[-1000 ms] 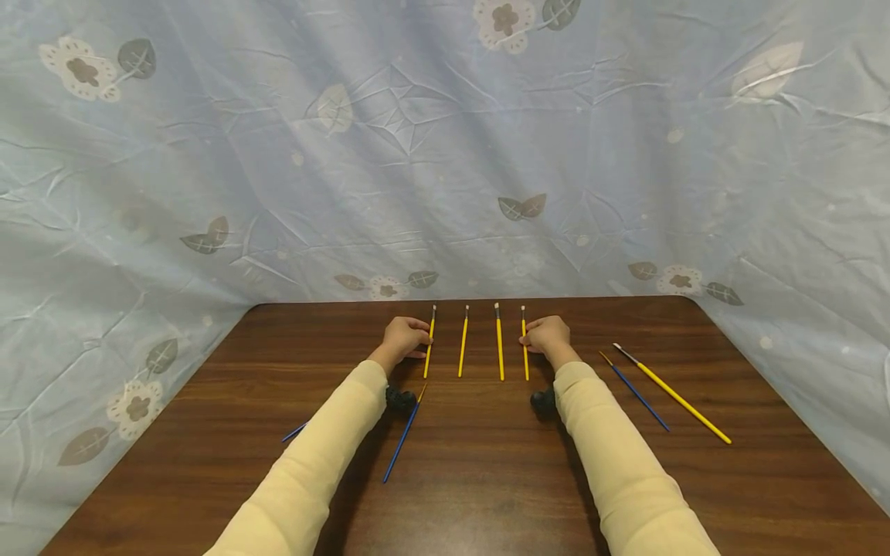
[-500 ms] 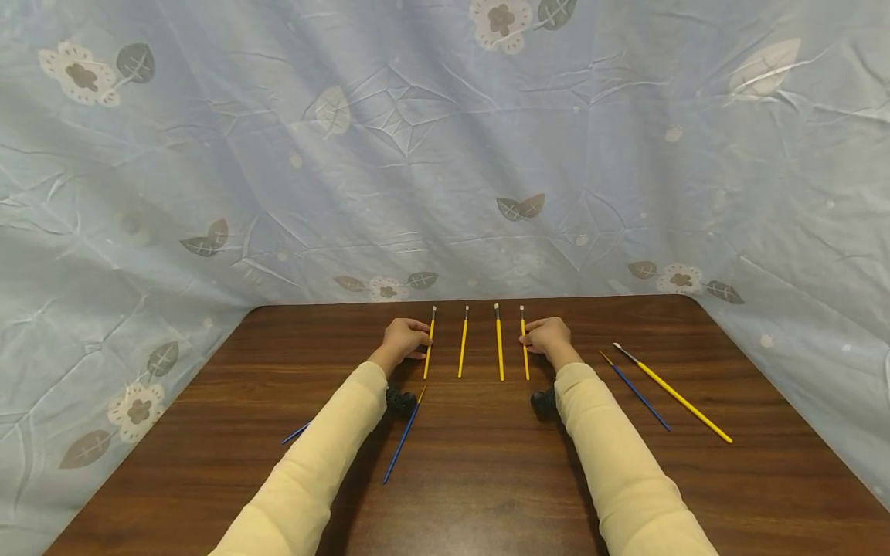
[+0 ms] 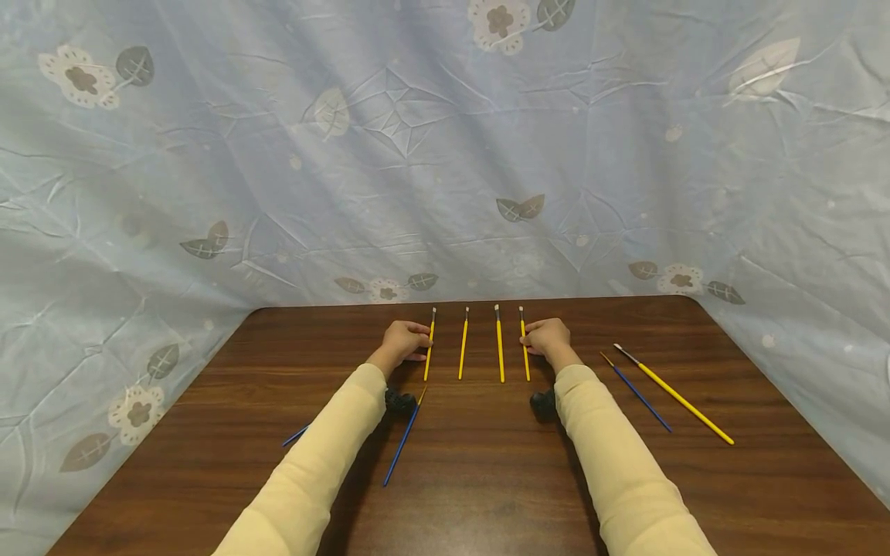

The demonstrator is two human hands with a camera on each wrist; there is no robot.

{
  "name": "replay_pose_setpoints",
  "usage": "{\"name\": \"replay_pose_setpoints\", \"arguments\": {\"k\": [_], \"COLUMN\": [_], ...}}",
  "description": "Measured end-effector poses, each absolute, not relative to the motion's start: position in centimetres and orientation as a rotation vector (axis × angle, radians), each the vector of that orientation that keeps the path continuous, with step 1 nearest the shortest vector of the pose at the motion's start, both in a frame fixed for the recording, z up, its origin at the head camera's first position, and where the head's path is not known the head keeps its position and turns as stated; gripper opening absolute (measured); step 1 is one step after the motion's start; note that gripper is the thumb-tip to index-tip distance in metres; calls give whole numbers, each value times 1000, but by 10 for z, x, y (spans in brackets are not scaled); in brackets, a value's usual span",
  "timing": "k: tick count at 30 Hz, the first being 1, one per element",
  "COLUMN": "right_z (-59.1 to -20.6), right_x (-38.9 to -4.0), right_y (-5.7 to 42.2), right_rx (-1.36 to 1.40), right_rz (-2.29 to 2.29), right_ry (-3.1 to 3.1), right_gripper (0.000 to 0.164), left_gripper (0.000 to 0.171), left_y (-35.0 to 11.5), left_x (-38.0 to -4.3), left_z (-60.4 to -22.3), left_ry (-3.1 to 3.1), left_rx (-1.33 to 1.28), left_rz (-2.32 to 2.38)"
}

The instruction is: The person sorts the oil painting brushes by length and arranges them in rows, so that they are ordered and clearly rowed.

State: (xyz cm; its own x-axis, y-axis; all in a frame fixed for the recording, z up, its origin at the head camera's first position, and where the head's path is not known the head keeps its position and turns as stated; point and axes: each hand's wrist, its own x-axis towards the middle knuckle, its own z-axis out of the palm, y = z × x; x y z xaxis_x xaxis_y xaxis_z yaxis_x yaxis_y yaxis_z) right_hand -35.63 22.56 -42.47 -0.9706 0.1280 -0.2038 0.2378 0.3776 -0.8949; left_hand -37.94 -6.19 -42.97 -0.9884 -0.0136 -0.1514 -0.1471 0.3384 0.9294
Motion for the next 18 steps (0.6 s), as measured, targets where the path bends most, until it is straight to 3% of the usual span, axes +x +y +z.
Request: {"name": "replay_pose_setpoints", "arguments": {"k": [18], "right_z": [-421], "right_x": [-353], "right_y": [224], "right_rx": [293], "right_rz": [-1612], "right_ry": [2565], "right_gripper": [39], "left_gripper": [28], "left_y": [-62], "left_x": [-378], "left_z": [-429], "left_ry": [2471], "left_rx": [-135], "left_rz": [1751]}}
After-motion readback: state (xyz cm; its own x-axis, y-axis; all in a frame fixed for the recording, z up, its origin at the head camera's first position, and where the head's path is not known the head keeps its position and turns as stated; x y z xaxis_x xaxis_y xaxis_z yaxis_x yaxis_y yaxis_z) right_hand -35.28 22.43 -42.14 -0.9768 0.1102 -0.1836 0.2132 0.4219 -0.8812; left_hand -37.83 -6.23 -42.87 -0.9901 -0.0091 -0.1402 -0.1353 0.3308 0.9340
